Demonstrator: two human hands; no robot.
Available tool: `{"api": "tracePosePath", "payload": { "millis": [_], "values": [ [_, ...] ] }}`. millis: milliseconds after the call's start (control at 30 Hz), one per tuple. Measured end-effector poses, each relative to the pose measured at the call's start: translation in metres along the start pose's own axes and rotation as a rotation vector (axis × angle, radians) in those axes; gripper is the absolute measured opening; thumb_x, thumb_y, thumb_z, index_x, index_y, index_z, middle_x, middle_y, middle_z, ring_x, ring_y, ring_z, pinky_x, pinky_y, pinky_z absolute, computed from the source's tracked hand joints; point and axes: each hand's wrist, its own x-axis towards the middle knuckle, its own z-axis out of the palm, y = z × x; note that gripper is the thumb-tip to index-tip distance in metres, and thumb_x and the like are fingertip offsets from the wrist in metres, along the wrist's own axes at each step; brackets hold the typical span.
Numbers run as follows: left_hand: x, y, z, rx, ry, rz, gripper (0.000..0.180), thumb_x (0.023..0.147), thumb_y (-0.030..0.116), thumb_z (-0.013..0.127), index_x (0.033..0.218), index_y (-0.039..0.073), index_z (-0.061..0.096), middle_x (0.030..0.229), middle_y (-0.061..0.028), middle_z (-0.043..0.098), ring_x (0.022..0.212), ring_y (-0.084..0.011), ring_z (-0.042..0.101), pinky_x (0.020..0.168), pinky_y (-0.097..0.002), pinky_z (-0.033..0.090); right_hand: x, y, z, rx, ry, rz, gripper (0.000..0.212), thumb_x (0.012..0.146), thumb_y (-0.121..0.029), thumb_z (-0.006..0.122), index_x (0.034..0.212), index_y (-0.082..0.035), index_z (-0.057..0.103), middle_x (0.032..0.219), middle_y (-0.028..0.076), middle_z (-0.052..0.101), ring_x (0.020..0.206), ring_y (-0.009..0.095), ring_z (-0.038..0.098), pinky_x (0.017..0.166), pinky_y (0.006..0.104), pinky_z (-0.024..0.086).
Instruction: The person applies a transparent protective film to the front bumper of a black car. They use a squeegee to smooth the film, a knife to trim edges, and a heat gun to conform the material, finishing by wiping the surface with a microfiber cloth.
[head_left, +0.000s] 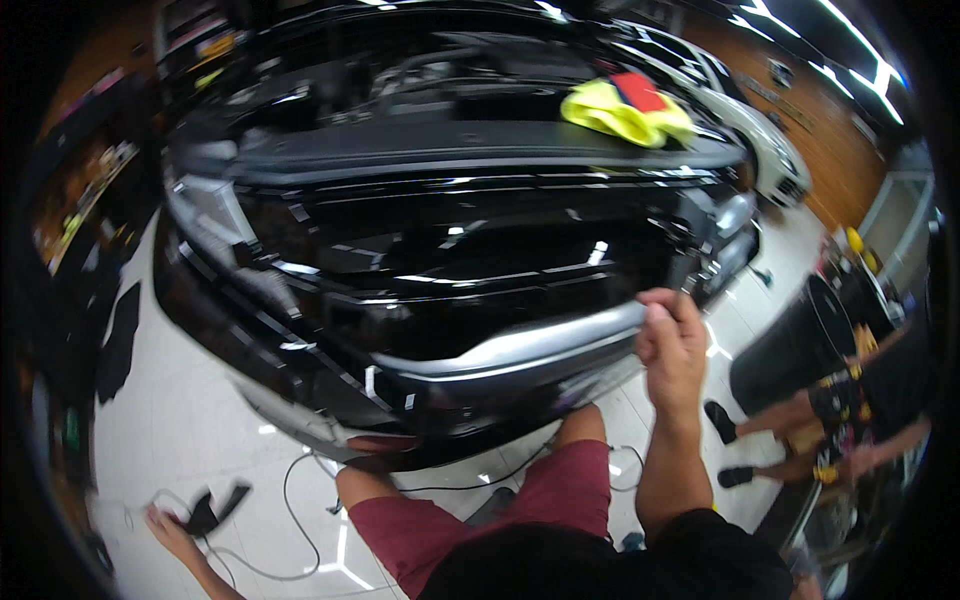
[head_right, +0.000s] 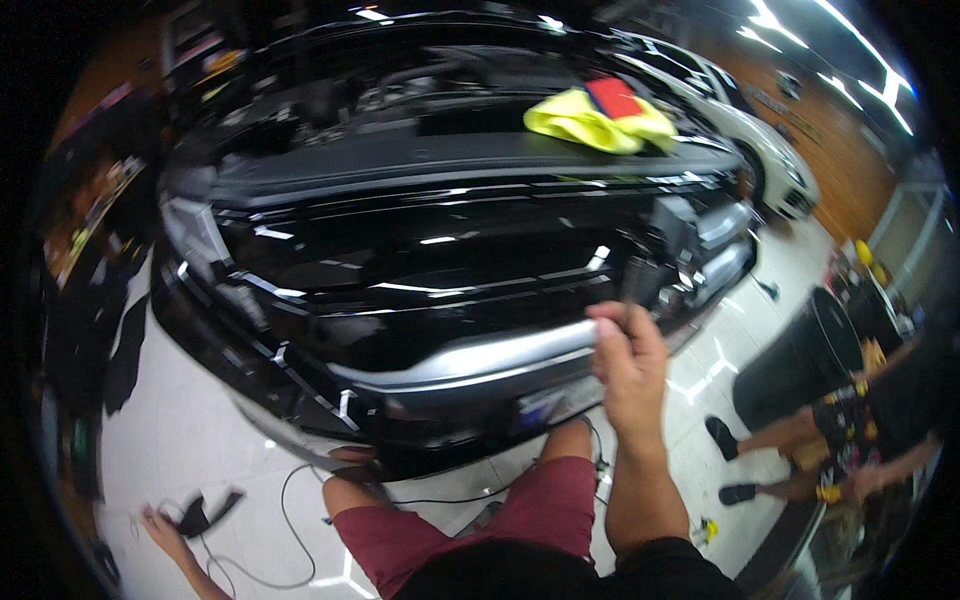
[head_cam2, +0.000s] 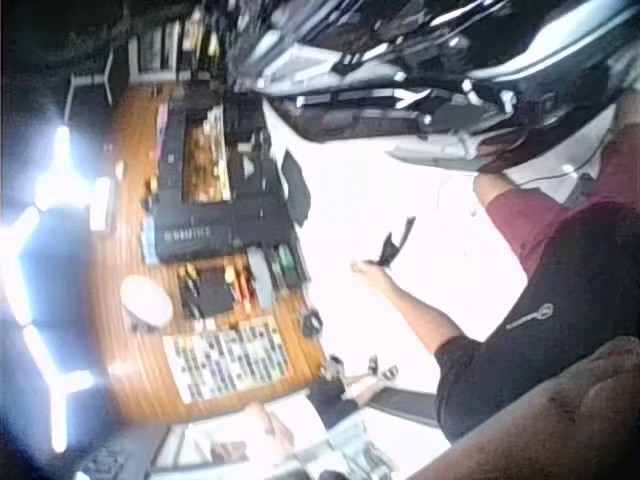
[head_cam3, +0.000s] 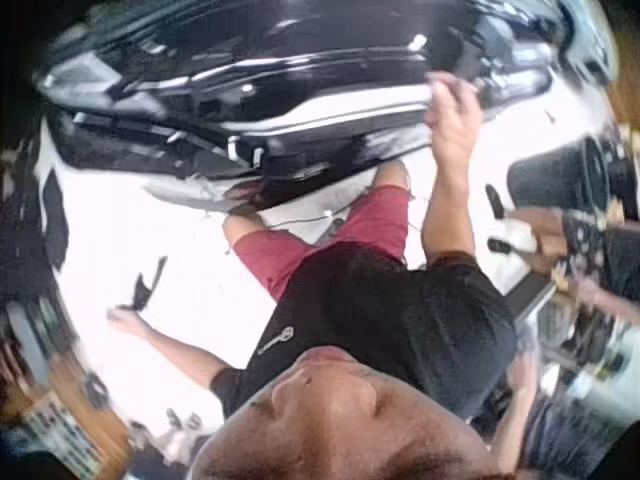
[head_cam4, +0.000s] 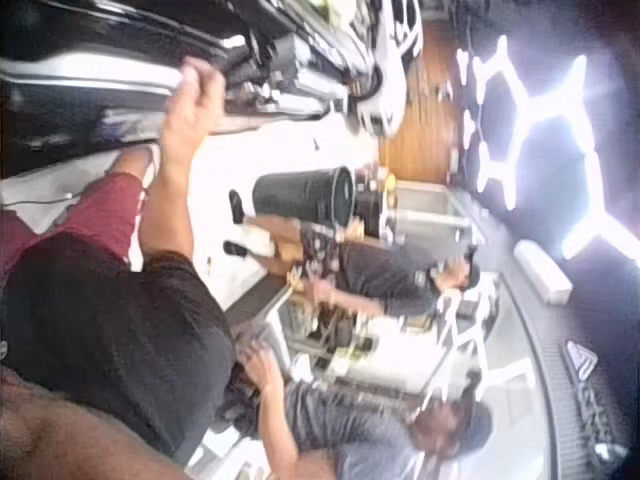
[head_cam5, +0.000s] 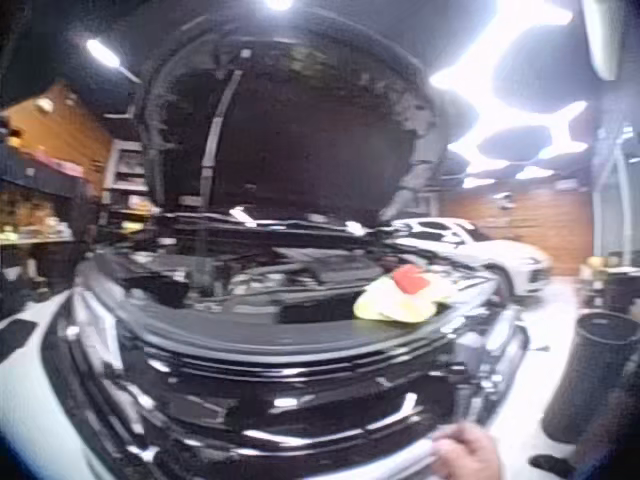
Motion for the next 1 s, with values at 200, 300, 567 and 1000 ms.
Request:
{"api": "tracePosePath", "payload": {
  "millis": [200, 300, 567, 1000],
  "values": [
    [-0.163, -0.089, 0.059, 0.89, -0.348, 0.077, 0.046, 0.103, 0.036, 0.045, 0.115, -0.005, 0.061, 0.1, -0.0273, 0.068, 0.091, -0.0441, 0.066, 0.078, -0.0511, 0.055, -0.018, -0.001, -0.053, -0.062, 0.051, 0.006, 0.025, 0.103, -0.016, 0.053, 0.121, 0.0, 0.06, 0.072, -0.005, 0.048, 0.059, 0.003, 0.042, 0.054, 0.0199, 0.033],
    [-0.25, -0.098, 0.068, 0.635, -0.532, -0.303, 0.048, 0.103, 0.039, 0.046, 0.123, -0.003, 0.059, 0.112, -0.0274, 0.068, 0.099, -0.0448, 0.065, 0.087, -0.0502, 0.053, -0.036, 0.001, -0.087, -0.151, 0.127, 0.069, 0.027, 0.102, -0.012, 0.05, 0.123, 0.003, 0.058, 0.074, -0.002, 0.05, 0.06, 0.005, 0.046, 0.055, 0.0203, 0.036],
    [-0.325, -0.037, 0.085, 0.778, -0.894, -0.427, 0.048, 0.103, 0.039, 0.047, 0.123, -0.003, 0.06, 0.115, -0.027, 0.068, 0.102, -0.0442, 0.064, 0.091, -0.0481, 0.052, -0.053, 0.015, -0.137, -0.153, 0.085, 0.2, 0.032, 0.1, -0.009, 0.053, 0.128, 0.001, 0.06, 0.079, -0.002, 0.054, 0.067, 0.005, 0.051, 0.062, 0.0221, 0.043],
    [-0.156, 0.496, 0.218, 0.228, -0.275, 1.095, 0.028, 0.088, 0.006, 0.065, 0.116, 0.006, 0.071, 0.112, -0.014, 0.061, 0.105, -0.0316, 0.056, 0.093, -0.0419, 0.043, -0.043, 0.063, -0.138, -0.034, -0.067, 0.022, 0.041, 0.105, -0.019, 0.046, 0.136, 0.008, 0.048, 0.075, 0.001, 0.046, 0.057, 0.006, 0.04, 0.049, 0.0193, 0.033]
  ]
}}
